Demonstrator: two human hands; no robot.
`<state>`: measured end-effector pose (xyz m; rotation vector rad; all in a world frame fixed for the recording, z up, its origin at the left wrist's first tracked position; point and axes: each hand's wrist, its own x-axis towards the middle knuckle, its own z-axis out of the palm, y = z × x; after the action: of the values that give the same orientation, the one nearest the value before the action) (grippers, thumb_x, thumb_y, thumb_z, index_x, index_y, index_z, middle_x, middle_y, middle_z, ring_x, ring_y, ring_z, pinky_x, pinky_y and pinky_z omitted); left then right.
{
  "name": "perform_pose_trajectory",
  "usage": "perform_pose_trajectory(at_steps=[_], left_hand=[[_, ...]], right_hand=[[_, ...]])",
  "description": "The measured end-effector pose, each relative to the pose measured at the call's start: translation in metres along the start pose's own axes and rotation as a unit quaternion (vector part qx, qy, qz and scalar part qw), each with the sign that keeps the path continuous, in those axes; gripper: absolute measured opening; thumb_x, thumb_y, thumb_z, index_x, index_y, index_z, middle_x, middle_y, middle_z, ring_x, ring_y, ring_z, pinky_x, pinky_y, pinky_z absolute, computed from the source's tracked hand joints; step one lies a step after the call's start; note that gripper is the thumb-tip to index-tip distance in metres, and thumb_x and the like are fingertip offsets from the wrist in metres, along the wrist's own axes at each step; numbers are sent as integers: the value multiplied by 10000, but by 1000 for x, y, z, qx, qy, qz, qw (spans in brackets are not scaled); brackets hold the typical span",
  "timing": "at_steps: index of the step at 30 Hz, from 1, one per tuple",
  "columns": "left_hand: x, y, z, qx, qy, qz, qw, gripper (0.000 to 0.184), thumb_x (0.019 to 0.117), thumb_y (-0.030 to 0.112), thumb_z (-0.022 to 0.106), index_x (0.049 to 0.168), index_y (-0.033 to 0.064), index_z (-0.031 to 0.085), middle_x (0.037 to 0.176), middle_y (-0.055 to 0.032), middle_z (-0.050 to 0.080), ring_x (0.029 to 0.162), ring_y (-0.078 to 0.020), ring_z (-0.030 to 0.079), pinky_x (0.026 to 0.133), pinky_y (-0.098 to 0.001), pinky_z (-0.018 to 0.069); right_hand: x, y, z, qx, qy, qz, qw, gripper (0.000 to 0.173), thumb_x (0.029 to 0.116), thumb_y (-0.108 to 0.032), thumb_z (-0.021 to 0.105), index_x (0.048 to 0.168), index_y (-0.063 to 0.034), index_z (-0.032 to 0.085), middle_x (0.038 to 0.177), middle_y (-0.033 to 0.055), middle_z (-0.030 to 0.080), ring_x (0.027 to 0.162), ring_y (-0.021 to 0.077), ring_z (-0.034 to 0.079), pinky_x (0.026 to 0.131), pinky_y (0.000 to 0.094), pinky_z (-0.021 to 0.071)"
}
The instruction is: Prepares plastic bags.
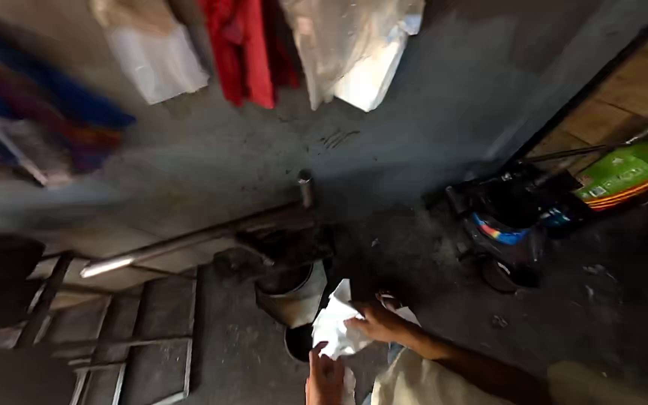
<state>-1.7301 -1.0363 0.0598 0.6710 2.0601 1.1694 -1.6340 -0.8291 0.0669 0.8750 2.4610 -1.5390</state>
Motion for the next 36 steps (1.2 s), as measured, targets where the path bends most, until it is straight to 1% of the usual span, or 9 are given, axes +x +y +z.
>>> perform_pose_trajectory(at_steps=[2, 4, 8, 12, 16, 19, 22, 27, 36], left_hand=[[45, 22, 35, 45, -4, 4, 999, 856, 882, 194, 782, 1572, 12, 309, 1304, -240, 626, 1047, -348, 694, 877, -547, 585], [91, 46, 75, 49, -18, 10, 999, 842, 860, 217, 814, 1522, -63, 376, 1472, -313, 487, 1272, -418, 585, 1050, -573, 502], [170, 110, 139, -50, 61, -7, 997, 301, 978, 135, 645, 1171, -96, 636, 857, -134, 703, 745, -140, 686, 735, -354, 601], [226, 159, 158, -43, 121, 6, 992, 325, 1043, 223, 514, 887, -24, 657, 639, -6, 587, 571, -50, 578, 584, -270, 540], [269, 192, 152, 20, 134, -19, 991, 557, 1095, 347, 321, 861, -27, 660, 618, -25, 567, 555, -94, 573, 573, -329, 539], [295, 214, 148, 91, 128, -69, 985, 603, 1096, 406, 387, 731, 7, 652, 590, -59, 552, 552, -178, 559, 572, -432, 504], [310, 208, 138, 143, 109, -25, 983, 392, 1027, 314, 565, 742, 58, 645, 597, -13, 553, 554, -143, 548, 566, -396, 486], [314, 243, 124, 228, 77, -23, 970, 366, 1005, 249, 603, 1342, 108, 628, 873, -109, 710, 743, -284, 680, 706, -568, 553], [350, 428, 112, 401, 156, 236, 871, 325, 989, 348, 648, 1246, 160, 716, 849, -77, 734, 704, -297, 700, 636, -593, 548]], right_hand=[[16, 12, -31, 32, -54, -23, 998, 409, 1044, -343, 576, 1246, 1, 665, 1126, 217, 702, 1087, 321, 674, 1010, 521, 504], [37, 28, -72, 74, -124, -16, 989, 465, 1032, -404, 588, 1187, 26, 673, 1081, 221, 701, 1042, 321, 678, 984, 542, 509], [108, 70, -208, 113, -198, -126, 965, 312, 1009, -279, 638, 1043, 27, 688, 893, 135, 687, 815, 222, 659, 782, 462, 548], [175, 67, -417, 211, 141, -133, 958, 376, 1049, -221, 504, 1324, 15, 606, 1240, 142, 686, 1086, 216, 682, 951, 408, 570], [276, 71, -532, 173, 382, -208, 884, 832, 939, -332, 719, 1585, -31, 289, 1571, 175, 420, 1373, 250, 521, 1039, 416, 546], [333, 64, -557, 224, 352, -265, 869, 1078, 867, -356, 797, 1636, -52, 104, 1634, 170, 325, 1438, 223, 445, 1109, 381, 489], [351, 50, -556, 268, 303, -295, 865, 818, 887, -309, 779, 1522, 0, 368, 1383, 167, 592, 1250, 199, 610, 1063, 387, 533], [328, 34, -536, 226, 260, -322, 882, 307, 1011, -209, 616, 1186, 43, 644, 1047, 132, 720, 959, 160, 711, 896, 370, 596], [244, 8, -521, 212, 222, -379, 873, 204, 1022, -176, 582, 1052, 0, 680, 886, 13, 714, 796, 35, 676, 743, 256, 586]])
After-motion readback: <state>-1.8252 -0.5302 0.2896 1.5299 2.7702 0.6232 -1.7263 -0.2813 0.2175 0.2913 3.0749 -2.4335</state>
